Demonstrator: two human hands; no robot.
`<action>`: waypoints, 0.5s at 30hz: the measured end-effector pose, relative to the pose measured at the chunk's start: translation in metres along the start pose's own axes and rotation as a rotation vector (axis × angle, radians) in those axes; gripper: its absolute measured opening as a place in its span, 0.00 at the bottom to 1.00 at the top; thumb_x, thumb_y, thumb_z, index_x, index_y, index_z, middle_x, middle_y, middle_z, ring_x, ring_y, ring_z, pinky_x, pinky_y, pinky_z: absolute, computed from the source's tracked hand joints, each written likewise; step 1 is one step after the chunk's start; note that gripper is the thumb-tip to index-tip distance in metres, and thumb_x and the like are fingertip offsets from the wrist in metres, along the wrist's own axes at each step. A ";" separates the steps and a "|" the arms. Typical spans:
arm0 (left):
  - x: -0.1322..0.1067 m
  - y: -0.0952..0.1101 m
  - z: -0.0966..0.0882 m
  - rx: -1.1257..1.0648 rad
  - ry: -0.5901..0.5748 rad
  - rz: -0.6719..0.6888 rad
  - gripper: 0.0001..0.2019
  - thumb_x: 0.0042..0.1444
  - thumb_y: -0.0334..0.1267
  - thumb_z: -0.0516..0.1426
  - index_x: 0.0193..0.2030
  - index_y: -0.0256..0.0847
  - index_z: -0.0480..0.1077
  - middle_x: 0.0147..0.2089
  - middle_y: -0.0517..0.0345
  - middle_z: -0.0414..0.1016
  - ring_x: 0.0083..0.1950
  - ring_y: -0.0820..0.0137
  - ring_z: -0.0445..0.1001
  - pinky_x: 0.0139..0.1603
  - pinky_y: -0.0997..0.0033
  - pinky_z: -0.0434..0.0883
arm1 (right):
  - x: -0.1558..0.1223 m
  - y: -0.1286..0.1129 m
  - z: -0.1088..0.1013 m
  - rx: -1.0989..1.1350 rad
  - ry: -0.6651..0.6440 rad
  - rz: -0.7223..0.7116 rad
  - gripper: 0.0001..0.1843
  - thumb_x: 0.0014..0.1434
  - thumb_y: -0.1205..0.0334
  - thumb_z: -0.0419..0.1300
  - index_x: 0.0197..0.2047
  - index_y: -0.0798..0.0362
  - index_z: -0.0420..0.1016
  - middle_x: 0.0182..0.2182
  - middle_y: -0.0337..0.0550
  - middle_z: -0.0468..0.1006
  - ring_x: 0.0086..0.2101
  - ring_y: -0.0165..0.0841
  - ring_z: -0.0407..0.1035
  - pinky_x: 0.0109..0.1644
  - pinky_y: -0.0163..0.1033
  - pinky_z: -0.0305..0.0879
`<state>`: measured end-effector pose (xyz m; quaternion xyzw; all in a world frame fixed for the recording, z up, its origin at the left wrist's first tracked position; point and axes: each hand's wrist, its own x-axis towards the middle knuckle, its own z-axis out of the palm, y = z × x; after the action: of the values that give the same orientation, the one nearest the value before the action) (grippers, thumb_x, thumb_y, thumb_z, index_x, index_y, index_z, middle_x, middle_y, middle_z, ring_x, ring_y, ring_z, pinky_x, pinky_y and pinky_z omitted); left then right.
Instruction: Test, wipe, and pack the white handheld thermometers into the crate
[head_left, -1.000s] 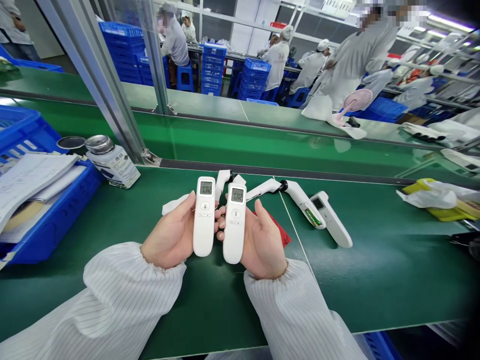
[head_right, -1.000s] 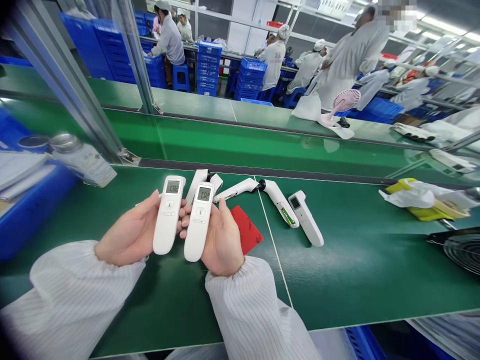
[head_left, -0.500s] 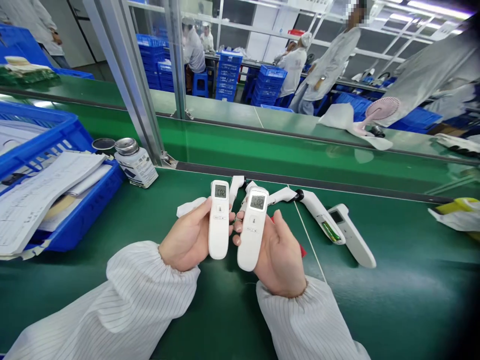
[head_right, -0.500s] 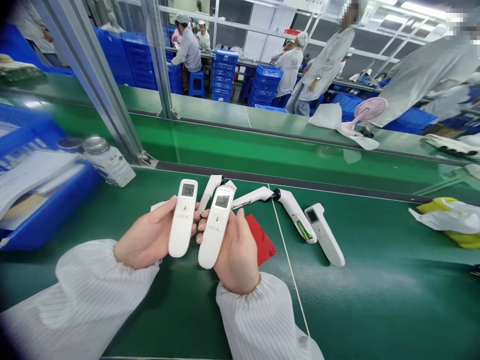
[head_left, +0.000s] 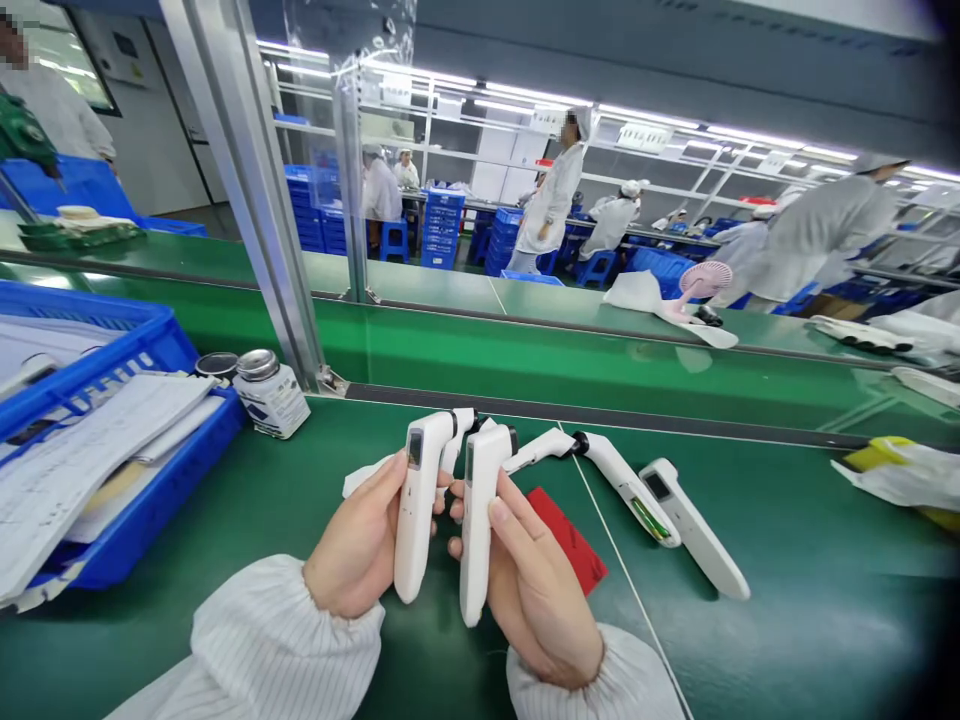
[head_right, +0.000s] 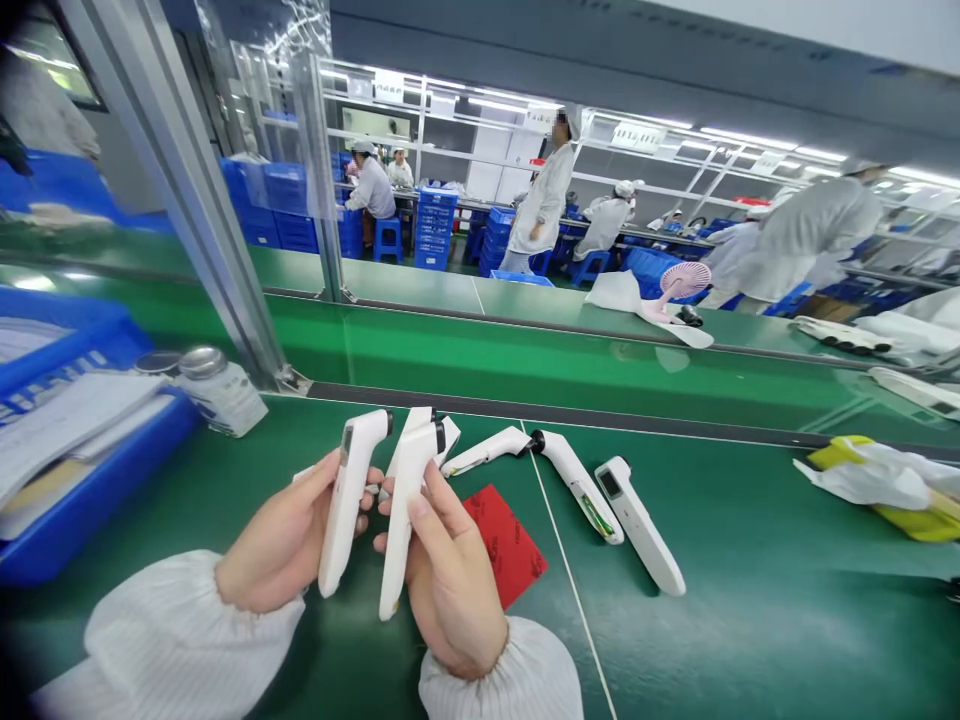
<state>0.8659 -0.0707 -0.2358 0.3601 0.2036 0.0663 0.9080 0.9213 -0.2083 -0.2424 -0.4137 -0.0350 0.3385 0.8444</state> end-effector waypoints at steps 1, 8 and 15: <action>0.000 -0.001 0.000 -0.001 0.023 0.001 0.13 0.65 0.43 0.51 0.43 0.35 0.70 0.38 0.51 0.74 0.33 0.72 0.71 0.32 0.73 0.72 | 0.000 0.001 0.000 -0.012 0.005 -0.004 0.29 0.55 0.59 0.66 0.59 0.50 0.66 0.48 0.51 0.75 0.39 0.34 0.69 0.35 0.38 0.71; -0.001 -0.004 0.002 -0.049 0.063 -0.042 0.11 0.65 0.41 0.51 0.40 0.36 0.69 0.33 0.56 0.71 0.27 0.77 0.67 0.23 0.79 0.65 | 0.002 0.002 0.002 -0.060 -0.047 -0.003 0.19 0.57 0.58 0.64 0.52 0.52 0.73 0.42 0.47 0.75 0.38 0.32 0.66 0.36 0.36 0.69; 0.000 -0.004 0.004 -0.103 0.028 -0.084 0.13 0.65 0.42 0.51 0.36 0.34 0.69 0.29 0.56 0.70 0.25 0.78 0.66 0.22 0.80 0.63 | 0.000 0.001 0.003 -0.110 -0.093 0.027 0.18 0.61 0.57 0.60 0.53 0.52 0.71 0.45 0.48 0.73 0.40 0.34 0.65 0.39 0.37 0.67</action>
<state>0.8673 -0.0757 -0.2360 0.3032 0.2273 0.0437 0.9244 0.9197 -0.2055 -0.2414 -0.4436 -0.0870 0.3663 0.8133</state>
